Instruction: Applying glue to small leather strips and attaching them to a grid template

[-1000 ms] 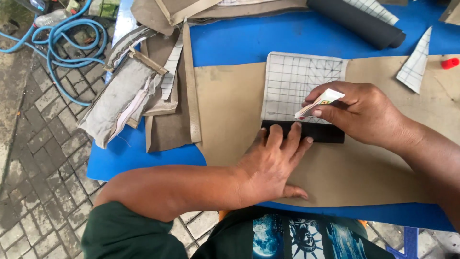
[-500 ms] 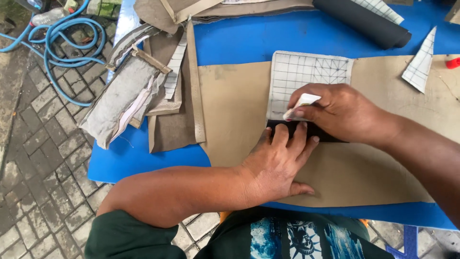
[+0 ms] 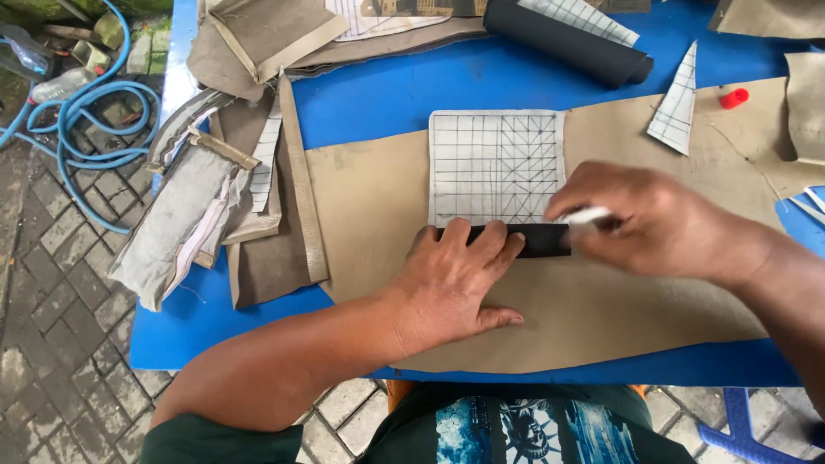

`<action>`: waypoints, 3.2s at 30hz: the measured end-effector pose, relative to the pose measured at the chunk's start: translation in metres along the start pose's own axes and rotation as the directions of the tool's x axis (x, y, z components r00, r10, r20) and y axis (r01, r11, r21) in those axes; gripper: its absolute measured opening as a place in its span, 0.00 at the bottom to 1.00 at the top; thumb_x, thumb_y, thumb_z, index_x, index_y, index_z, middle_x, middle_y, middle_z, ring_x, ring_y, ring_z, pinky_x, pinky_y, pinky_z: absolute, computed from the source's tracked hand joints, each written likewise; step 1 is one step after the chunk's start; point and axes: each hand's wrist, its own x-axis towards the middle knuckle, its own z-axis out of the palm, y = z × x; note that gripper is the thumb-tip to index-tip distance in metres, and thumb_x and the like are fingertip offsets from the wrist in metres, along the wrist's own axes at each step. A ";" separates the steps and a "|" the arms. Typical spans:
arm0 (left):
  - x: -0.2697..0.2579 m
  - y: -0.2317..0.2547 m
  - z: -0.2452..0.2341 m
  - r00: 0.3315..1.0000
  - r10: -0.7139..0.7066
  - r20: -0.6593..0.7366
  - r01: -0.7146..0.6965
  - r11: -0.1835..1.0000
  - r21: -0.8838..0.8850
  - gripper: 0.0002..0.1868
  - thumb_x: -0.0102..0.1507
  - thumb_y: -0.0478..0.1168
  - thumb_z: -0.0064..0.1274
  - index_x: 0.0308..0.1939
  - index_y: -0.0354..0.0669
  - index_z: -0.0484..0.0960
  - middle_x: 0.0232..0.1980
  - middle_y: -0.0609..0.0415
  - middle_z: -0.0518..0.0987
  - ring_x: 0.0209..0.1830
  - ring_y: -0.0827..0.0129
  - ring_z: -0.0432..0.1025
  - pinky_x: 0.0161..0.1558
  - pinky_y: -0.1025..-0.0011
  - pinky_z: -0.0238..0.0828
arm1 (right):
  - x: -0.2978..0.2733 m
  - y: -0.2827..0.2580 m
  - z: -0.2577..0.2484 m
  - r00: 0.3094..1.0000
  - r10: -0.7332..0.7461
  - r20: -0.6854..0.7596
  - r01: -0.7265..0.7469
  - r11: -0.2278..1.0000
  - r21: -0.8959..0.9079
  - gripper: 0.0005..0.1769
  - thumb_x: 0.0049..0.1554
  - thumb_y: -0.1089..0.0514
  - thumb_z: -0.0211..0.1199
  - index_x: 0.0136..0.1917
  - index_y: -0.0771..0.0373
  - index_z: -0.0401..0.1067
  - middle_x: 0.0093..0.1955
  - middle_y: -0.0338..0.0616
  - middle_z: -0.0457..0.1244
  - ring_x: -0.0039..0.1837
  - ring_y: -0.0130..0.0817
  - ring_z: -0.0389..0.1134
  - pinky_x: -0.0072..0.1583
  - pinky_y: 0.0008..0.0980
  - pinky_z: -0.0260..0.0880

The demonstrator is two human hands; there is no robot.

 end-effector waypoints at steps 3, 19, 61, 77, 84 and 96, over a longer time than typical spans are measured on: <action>0.003 -0.004 -0.009 1.000 0.006 -0.023 -0.008 0.997 -0.075 0.44 0.57 0.74 0.58 0.64 0.47 0.75 0.52 0.54 0.71 0.40 0.55 0.65 0.28 0.56 0.72 | -0.011 0.018 0.023 0.997 -0.036 0.062 0.059 0.910 -0.411 0.24 0.45 0.49 0.79 0.54 0.53 0.78 0.55 0.40 0.69 0.51 0.36 0.73 0.44 0.37 0.76; 0.016 -0.061 0.031 0.947 -0.193 -0.257 0.129 0.961 -0.247 0.09 0.65 0.36 0.61 0.48 0.42 0.81 0.43 0.51 0.70 0.35 0.61 0.72 0.36 0.66 0.74 | -0.005 0.038 0.037 0.895 0.391 -0.214 -0.444 0.754 -0.483 0.13 0.59 0.50 0.69 0.55 0.54 0.79 0.52 0.45 0.71 0.50 0.43 0.72 0.43 0.41 0.71; 0.007 -0.015 0.010 0.966 0.012 -0.260 -0.021 0.999 -0.032 0.49 0.53 0.76 0.62 0.60 0.37 0.79 0.59 0.47 0.72 0.50 0.57 0.66 0.45 0.63 0.75 | 0.053 0.012 0.003 0.644 0.764 -0.041 -0.765 0.644 0.005 0.02 0.64 0.55 0.64 0.49 0.53 0.74 0.43 0.36 0.75 0.47 0.25 0.73 0.53 0.27 0.67; 0.019 -0.074 0.020 0.982 -0.113 -0.153 0.038 0.903 -0.428 0.19 0.66 0.41 0.56 0.59 0.35 0.80 0.53 0.44 0.79 0.50 0.51 0.74 0.55 0.55 0.72 | 0.016 0.040 0.015 0.973 0.198 -0.121 -0.229 0.903 -0.365 0.11 0.55 0.58 0.69 0.53 0.57 0.80 0.47 0.39 0.73 0.47 0.37 0.72 0.49 0.38 0.73; 0.032 -0.077 0.038 0.880 -0.256 -0.401 0.194 0.963 -0.189 0.15 0.62 0.36 0.68 0.50 0.43 0.80 0.49 0.51 0.66 0.37 0.55 0.69 0.31 0.61 0.75 | 0.023 0.052 0.025 0.951 0.238 -0.199 -0.309 0.698 -0.646 0.16 0.56 0.52 0.71 0.58 0.51 0.79 0.58 0.48 0.63 0.56 0.47 0.69 0.48 0.46 0.75; 0.030 -0.066 0.013 0.856 -0.012 -0.517 0.123 0.976 0.180 0.06 0.64 0.34 0.56 0.31 0.42 0.84 0.34 0.54 0.74 0.40 0.56 0.68 0.38 0.59 0.65 | 0.025 0.036 0.029 0.982 -0.183 -0.048 0.040 0.450 -0.892 0.01 0.55 0.56 0.67 0.41 0.51 0.75 0.36 0.35 0.65 0.42 0.38 0.65 0.38 0.35 0.68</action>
